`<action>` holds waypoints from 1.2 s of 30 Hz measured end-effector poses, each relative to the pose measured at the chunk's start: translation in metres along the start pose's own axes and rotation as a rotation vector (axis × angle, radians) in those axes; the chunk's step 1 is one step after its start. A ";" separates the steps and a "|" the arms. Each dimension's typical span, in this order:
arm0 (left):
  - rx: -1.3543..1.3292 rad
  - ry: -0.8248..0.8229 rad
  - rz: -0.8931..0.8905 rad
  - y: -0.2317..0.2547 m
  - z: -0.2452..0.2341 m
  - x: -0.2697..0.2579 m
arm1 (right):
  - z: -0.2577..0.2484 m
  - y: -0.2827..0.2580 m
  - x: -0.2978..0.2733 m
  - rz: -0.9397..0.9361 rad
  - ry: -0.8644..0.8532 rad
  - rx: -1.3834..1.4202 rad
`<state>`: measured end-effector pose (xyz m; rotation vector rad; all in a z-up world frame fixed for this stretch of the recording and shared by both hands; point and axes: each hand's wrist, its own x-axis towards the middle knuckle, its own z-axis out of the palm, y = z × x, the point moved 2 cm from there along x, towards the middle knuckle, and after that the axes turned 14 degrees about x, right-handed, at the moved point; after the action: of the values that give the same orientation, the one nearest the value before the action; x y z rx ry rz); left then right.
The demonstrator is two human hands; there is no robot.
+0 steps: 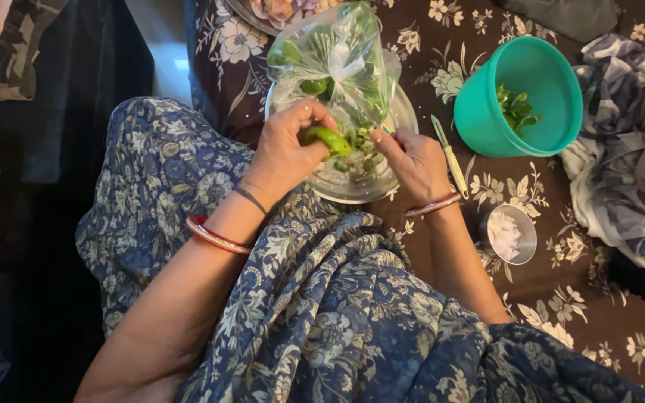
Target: The person slices green peppers into small pieces with a knife and places them into a blue bowl while sitting on a bed.
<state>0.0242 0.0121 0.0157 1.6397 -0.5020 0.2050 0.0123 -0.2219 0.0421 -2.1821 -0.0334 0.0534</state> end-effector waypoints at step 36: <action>-0.544 -0.097 -0.544 -0.036 0.000 -0.006 | 0.048 -0.058 -0.027 -0.271 -0.102 0.068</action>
<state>0.0348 0.0155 -0.0188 1.1957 -0.1450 -0.3885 -0.0177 -0.1503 0.0622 -2.0869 -0.3795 0.0116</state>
